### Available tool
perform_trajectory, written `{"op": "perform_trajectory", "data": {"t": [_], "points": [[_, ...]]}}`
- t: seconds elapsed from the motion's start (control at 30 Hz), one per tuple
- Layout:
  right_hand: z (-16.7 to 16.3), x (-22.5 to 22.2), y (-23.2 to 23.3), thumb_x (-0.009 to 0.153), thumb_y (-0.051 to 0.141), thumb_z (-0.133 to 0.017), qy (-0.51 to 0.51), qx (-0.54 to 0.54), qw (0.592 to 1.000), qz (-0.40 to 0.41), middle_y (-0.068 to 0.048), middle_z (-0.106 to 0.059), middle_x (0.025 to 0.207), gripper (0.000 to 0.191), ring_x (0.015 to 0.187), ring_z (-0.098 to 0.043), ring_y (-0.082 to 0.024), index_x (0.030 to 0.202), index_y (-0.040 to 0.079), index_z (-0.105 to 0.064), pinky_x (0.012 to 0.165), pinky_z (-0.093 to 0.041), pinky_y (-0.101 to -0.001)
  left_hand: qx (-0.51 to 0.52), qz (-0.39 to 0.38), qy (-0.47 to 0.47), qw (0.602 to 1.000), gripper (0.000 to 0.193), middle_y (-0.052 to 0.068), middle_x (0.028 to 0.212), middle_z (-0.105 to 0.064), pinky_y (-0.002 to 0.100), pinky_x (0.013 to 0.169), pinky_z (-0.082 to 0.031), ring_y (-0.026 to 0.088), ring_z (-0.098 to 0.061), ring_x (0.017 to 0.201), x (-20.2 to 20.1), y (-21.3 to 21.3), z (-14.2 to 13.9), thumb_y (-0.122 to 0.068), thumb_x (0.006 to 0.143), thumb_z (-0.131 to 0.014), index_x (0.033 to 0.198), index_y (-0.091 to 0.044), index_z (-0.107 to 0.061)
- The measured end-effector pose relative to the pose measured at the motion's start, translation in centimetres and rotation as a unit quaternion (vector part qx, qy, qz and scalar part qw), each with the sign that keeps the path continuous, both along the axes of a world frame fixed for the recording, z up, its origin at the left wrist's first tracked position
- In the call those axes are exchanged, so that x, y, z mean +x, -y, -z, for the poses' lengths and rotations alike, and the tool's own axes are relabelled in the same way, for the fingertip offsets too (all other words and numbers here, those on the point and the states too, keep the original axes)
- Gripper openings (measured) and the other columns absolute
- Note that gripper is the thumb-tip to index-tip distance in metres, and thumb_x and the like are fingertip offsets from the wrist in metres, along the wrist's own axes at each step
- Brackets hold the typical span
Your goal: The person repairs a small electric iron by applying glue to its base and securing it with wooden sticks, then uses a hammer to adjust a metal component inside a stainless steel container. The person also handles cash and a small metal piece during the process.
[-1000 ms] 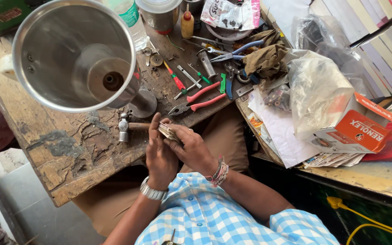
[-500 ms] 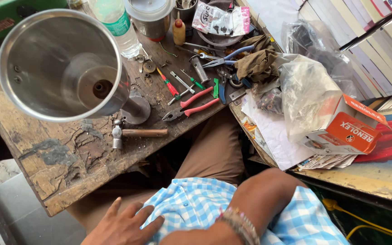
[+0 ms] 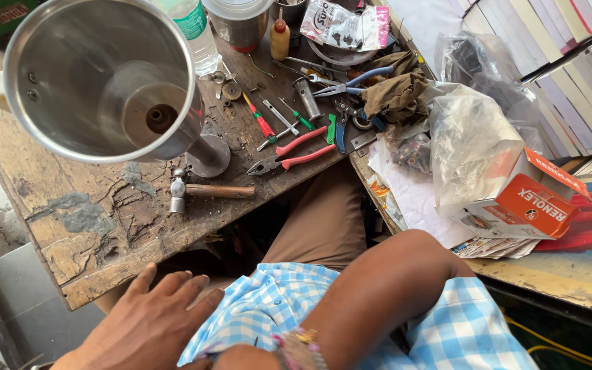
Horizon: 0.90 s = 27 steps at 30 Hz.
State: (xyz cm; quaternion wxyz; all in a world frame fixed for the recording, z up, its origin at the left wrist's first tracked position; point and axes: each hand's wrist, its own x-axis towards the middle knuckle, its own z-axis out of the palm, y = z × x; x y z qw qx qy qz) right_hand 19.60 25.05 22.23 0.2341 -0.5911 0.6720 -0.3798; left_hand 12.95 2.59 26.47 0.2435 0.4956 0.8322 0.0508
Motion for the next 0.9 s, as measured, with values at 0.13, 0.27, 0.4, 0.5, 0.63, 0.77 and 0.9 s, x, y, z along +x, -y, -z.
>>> {"op": "perform_trajectory", "data": {"t": [0.13,0.27,0.4,0.5,0.63,0.77,0.9], "points": [[1.6,-0.5,2.7,0.099,0.019,-0.063,-0.087,0.099,0.991,0.031,-0.013,-0.072,0.1,0.018,0.093,-0.074,-0.029,0.11,0.004,-0.064,0.077,-0.059,-0.0396,-0.02,-0.001,0.023,1.0,0.082,0.013,0.135,-0.06,0.063,0.105,-0.037,0.035,-0.051,0.133,-1.6,-0.9,-2.9,-0.058,0.082,-0.066,0.149,-0.015,-0.048],[2.3,0.6,1.8,0.099,0.019,-0.062,-0.091,0.103,0.99,0.026,-0.013,-0.072,0.098,0.018,0.092,-0.074,-0.03,0.108,0.004,-0.065,0.076,-0.058,-0.0402,0.078,0.02,0.108,0.991,0.08,0.011,0.132,-0.065,0.048,0.102,-0.044,0.032,-0.058,0.126,-4.6,-1.2,-7.7,-0.058,0.086,-0.071,0.149,-0.011,-0.053],[1.9,1.4,-0.4,0.099,0.02,-0.06,-0.09,0.072,0.993,0.018,-0.013,-0.072,0.097,0.019,0.091,-0.073,-0.03,0.107,0.003,-0.065,0.075,-0.058,-0.0408,-0.055,-0.141,0.201,0.968,0.068,0.007,0.122,-0.069,0.039,0.094,-0.054,0.025,-0.067,0.112,-6.8,-1.6,-9.2,-0.061,0.082,-0.074,0.13,-0.014,-0.062],[-0.1,1.0,-1.2,0.099,0.02,-0.059,-0.086,0.059,0.994,0.012,-0.013,-0.071,0.096,0.019,0.09,-0.073,-0.031,0.105,0.003,-0.066,0.075,-0.057,-0.0412,-0.081,-0.232,0.161,0.956,0.062,0.008,0.118,-0.07,0.04,0.091,-0.055,0.027,-0.068,0.106,-7.4,-2.7,-6.7,-0.055,0.081,-0.073,0.133,-0.023,-0.063],[-4.8,-2.0,-2.6,0.099,0.021,-0.058,-0.082,0.025,0.996,-0.019,-0.013,-0.071,0.094,0.02,0.09,-0.072,-0.031,0.104,0.003,-0.066,0.074,-0.057,-0.0418,0.092,-0.302,0.054,0.947,0.053,0.011,0.101,-0.075,0.04,0.078,-0.058,0.028,-0.073,0.092,-8.6,-4.1,0.1,-0.046,0.082,-0.072,0.124,-0.014,-0.069],[-6.1,-9.8,-6.8,0.079,0.017,-0.069,-0.003,0.149,0.987,0.066,-0.014,-0.075,0.087,0.025,0.075,-0.072,-0.035,0.103,0.012,-0.077,0.056,-0.054,-0.0452,0.195,-0.509,-0.161,0.823,0.034,0.011,0.1,-0.074,0.039,0.086,-0.055,0.027,-0.07,0.096,-10.1,-3.5,9.5,-0.039,0.099,-0.068,0.119,-0.011,-0.071],[1.4,-21.9,-7.7,0.094,0.01,-0.069,0.019,-0.107,0.816,0.568,-0.014,-0.076,0.103,0.022,0.093,-0.074,-0.022,0.114,0.001,-0.072,0.082,-0.058,-0.0347,0.27,-0.55,-0.35,0.709,0.054,0.018,0.126,-0.068,0.05,0.112,-0.042,0.036,-0.056,0.13,-9.8,-2.2,18.2,-0.041,0.099,-0.071,0.136,-0.003,-0.059]]}}
